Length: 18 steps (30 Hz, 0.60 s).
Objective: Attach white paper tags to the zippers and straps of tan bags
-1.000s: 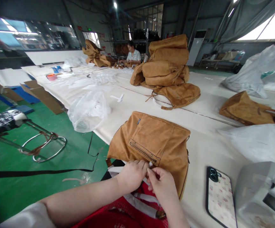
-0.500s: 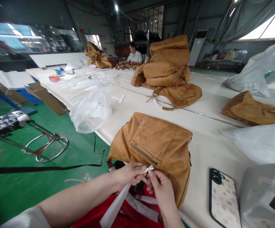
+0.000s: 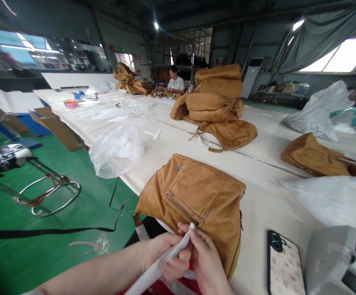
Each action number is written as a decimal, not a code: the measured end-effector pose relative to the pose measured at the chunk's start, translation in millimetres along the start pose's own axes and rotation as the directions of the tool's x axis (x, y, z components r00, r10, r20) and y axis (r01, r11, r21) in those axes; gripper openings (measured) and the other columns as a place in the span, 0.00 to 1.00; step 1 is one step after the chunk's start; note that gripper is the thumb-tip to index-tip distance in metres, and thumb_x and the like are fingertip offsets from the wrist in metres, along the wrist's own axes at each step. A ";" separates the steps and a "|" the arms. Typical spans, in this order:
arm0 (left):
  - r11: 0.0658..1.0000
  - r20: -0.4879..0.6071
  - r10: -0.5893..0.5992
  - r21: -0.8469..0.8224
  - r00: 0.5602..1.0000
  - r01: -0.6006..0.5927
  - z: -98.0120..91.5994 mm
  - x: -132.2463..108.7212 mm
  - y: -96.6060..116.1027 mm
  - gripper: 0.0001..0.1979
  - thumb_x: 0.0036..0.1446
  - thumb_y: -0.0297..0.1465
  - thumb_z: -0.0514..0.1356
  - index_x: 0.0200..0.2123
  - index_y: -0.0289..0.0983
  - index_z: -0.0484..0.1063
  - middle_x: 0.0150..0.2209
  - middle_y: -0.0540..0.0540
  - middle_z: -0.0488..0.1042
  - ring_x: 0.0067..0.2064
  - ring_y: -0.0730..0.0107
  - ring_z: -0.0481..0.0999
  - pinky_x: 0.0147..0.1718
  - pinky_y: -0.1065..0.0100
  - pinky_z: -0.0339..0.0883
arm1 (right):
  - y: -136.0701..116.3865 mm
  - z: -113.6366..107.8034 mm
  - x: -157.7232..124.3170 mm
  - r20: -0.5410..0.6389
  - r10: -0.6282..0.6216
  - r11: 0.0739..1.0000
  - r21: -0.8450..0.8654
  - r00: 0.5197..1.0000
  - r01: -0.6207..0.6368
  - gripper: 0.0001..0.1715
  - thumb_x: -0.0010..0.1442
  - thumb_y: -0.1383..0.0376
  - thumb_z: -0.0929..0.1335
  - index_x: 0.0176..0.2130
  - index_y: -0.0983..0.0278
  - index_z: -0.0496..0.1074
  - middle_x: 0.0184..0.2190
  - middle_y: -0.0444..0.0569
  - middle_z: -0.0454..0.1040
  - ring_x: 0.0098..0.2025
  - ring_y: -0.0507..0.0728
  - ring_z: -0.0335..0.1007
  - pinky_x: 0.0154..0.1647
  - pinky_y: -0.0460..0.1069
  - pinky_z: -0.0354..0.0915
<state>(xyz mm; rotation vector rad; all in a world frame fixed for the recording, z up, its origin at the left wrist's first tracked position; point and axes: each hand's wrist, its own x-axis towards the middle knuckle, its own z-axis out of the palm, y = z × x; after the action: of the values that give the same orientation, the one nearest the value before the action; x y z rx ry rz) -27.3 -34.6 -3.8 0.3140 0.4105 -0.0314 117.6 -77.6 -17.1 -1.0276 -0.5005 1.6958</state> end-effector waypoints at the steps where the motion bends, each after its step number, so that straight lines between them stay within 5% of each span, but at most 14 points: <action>1: 0.999 -0.004 -0.024 0.038 1.000 0.024 -4.0 -0.2 -4.9 0.19 0.58 0.44 0.52 0.25 0.36 0.69 0.18 0.49 0.60 0.16 0.72 0.57 0.13 0.74 0.44 | 0.3 0.2 0.5 -0.015 -0.002 0.999 0.034 1.000 0.003 0.19 0.47 0.53 0.77 0.35 0.62 0.81 0.42 0.52 0.80 0.47 0.60 0.73 0.52 0.53 0.66; 4: 0.988 -0.076 -0.052 0.145 0.996 0.062 -20.0 -6.7 -23.7 0.32 0.54 0.56 0.48 0.27 0.32 0.75 0.24 0.41 0.70 0.21 0.66 0.67 0.14 0.70 0.52 | 2.8 -0.3 4.1 -0.060 -0.019 0.992 0.123 0.998 0.027 0.14 0.45 0.57 0.79 0.30 0.61 0.80 0.34 0.48 0.80 0.39 0.56 0.75 0.45 0.50 0.70; 7: 0.988 -0.151 0.034 0.154 0.988 -0.011 -40.3 -24.2 -41.9 0.33 0.47 0.58 0.56 0.29 0.31 0.76 0.26 0.42 0.73 0.21 0.70 0.67 0.15 0.71 0.54 | 6.8 1.1 7.1 -0.130 -0.049 0.984 0.162 0.990 0.070 0.14 0.41 0.59 0.80 0.28 0.61 0.79 0.30 0.45 0.78 0.37 0.55 0.75 0.41 0.48 0.70; 11: 0.980 -0.287 0.157 0.166 0.945 -0.112 -75.1 -61.5 -50.0 0.32 0.39 0.59 0.62 0.29 0.32 0.74 0.23 0.46 0.73 0.21 0.72 0.69 0.14 0.74 0.55 | 3.1 -1.2 1.9 -0.107 -0.100 0.989 -0.122 0.989 0.087 0.20 0.45 0.50 0.77 0.29 0.63 0.77 0.29 0.47 0.78 0.34 0.57 0.74 0.34 0.48 0.70; 15: 0.935 -0.395 0.297 0.304 0.869 -0.182 -111.3 -98.6 -52.6 0.30 0.37 0.58 0.63 0.21 0.35 0.70 0.14 0.49 0.68 0.13 0.74 0.63 0.10 0.74 0.47 | -30.4 -26.3 -17.0 -0.048 -0.220 0.724 -0.677 0.974 0.130 0.31 0.56 0.40 0.65 0.34 0.63 0.78 0.30 0.52 0.79 0.33 0.60 0.74 0.33 0.51 0.69; 18: 0.927 -0.371 0.195 0.373 0.908 -0.047 -121.2 -112.2 -64.0 0.25 0.44 0.50 0.66 0.19 0.32 0.72 0.15 0.48 0.69 0.13 0.75 0.62 0.08 0.74 0.47 | -69.3 -53.8 -24.1 -0.170 -0.486 0.476 -0.874 0.857 0.096 0.28 0.58 0.42 0.64 0.39 0.61 0.76 0.38 0.53 0.79 0.42 0.64 0.74 0.45 0.55 0.67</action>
<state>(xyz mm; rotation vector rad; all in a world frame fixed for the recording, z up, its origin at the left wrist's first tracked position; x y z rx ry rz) -183.1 -62.0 -83.4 0.7131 0.7990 0.0863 202.8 -82.3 14.5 -1.8151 -1.2276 0.7929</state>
